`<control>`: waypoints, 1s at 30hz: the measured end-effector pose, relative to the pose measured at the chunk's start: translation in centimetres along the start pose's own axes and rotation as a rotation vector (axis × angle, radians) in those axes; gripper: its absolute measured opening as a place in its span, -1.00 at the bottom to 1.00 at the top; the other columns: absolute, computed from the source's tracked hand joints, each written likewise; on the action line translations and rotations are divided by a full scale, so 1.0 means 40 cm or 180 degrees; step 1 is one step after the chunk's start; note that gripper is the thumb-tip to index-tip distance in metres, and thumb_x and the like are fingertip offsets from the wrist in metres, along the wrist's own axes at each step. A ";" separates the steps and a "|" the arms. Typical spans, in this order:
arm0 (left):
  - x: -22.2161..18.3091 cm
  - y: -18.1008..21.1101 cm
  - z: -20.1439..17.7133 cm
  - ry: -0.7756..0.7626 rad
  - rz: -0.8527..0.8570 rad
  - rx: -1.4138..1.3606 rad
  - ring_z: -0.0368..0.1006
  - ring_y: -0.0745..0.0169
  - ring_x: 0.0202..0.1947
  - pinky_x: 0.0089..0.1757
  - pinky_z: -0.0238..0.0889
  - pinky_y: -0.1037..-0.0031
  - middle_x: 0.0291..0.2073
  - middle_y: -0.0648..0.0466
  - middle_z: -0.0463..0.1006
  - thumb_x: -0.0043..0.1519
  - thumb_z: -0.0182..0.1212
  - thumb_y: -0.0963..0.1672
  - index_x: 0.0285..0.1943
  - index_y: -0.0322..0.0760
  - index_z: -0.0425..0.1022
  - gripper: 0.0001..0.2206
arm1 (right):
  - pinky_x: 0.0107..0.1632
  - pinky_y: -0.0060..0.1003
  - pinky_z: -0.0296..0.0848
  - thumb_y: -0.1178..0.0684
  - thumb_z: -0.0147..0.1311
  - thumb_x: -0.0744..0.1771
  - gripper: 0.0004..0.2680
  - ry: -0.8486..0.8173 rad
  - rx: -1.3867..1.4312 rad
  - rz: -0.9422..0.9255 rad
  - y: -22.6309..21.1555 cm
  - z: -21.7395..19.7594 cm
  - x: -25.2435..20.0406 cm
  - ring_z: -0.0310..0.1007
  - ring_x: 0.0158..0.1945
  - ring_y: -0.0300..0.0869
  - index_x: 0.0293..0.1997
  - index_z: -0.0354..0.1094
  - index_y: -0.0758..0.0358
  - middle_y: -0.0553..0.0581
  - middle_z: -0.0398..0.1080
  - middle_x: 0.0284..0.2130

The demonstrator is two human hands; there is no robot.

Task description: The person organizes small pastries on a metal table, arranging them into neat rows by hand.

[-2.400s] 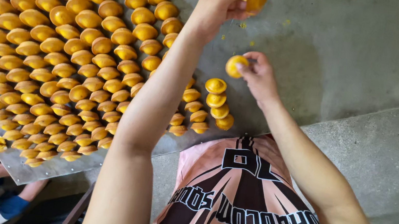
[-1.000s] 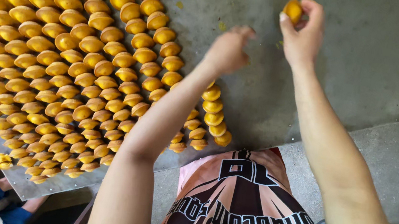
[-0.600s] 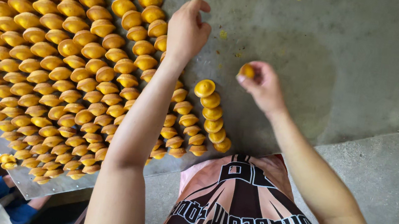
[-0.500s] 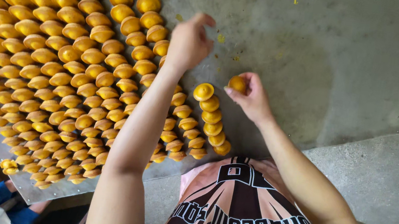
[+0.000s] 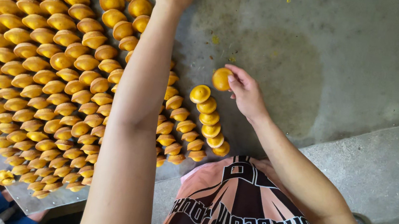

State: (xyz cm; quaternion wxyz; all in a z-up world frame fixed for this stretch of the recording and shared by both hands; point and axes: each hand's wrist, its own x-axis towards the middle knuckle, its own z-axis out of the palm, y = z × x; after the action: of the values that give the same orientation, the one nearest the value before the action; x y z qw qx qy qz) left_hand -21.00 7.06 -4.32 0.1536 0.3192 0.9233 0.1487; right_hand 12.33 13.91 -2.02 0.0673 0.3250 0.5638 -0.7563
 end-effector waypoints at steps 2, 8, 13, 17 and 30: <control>-0.019 -0.010 0.031 0.0452 0.0170 -0.0031 0.51 -0.21 -0.08 -0.05 0.35 0.07 -0.15 -0.12 0.61 0.18 0.51 0.01 0.02 -0.20 0.51 -0.63 | -0.27 -0.51 0.33 0.07 0.03 0.42 -0.76 0.0051 0.0001 -0.0033 -0.004 0.027 0.018 0.34 -0.28 -0.45 0.25 0.32 0.22 -0.08 0.44 -0.25; -0.168 0.000 -0.014 0.1232 0.0498 -0.0872 0.52 -0.27 -0.18 -0.14 0.37 0.11 -0.23 -0.16 0.60 0.01 0.56 -0.07 0.03 -0.32 0.39 -0.50 | -0.17 -0.45 0.47 0.11 0.19 0.37 -0.87 0.0185 -0.0172 -0.0459 0.076 0.105 0.127 0.49 -0.25 -0.36 -0.09 0.35 0.30 -0.01 0.51 -0.32; -0.324 0.027 -0.117 -0.0281 0.0417 -0.1475 0.56 -0.16 -0.04 -0.03 0.40 0.20 -0.13 -0.08 0.63 0.10 0.51 -0.09 0.07 -0.24 0.43 -0.58 | -0.23 -0.38 0.49 0.09 0.23 0.32 -0.88 0.0281 -0.0937 -0.0042 0.119 0.148 0.161 0.51 -0.35 -0.32 -0.21 0.39 0.30 0.03 0.54 -0.42; -0.373 0.034 -0.159 -0.0960 0.0784 -0.0929 0.51 -0.17 -0.01 -0.04 0.36 0.17 -0.07 -0.12 0.59 -0.01 0.50 -0.10 0.07 -0.18 0.50 -0.55 | -0.24 -0.35 0.51 0.09 0.23 0.30 -0.89 0.0363 -0.1237 -0.0115 0.104 0.138 0.147 0.55 -0.34 -0.31 -0.23 0.46 0.31 0.06 0.56 -0.40; -0.402 0.057 -0.112 -0.1729 0.0730 -0.0006 0.47 -0.16 0.07 0.07 0.30 0.15 0.06 -0.13 0.52 0.05 0.44 -0.05 0.21 -0.20 0.49 -0.49 | -0.20 -0.32 0.52 0.08 0.23 0.32 -0.89 0.0691 -0.1789 -0.0527 0.047 0.132 0.114 0.59 -0.31 -0.27 -0.17 0.51 0.27 0.08 0.60 -0.37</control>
State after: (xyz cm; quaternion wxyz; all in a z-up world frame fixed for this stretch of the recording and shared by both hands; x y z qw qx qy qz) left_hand -9.42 -2.25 3.65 0.3777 0.4494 0.8061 0.0750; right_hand 7.47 9.72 -5.33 0.0321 0.3255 0.7792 -0.5346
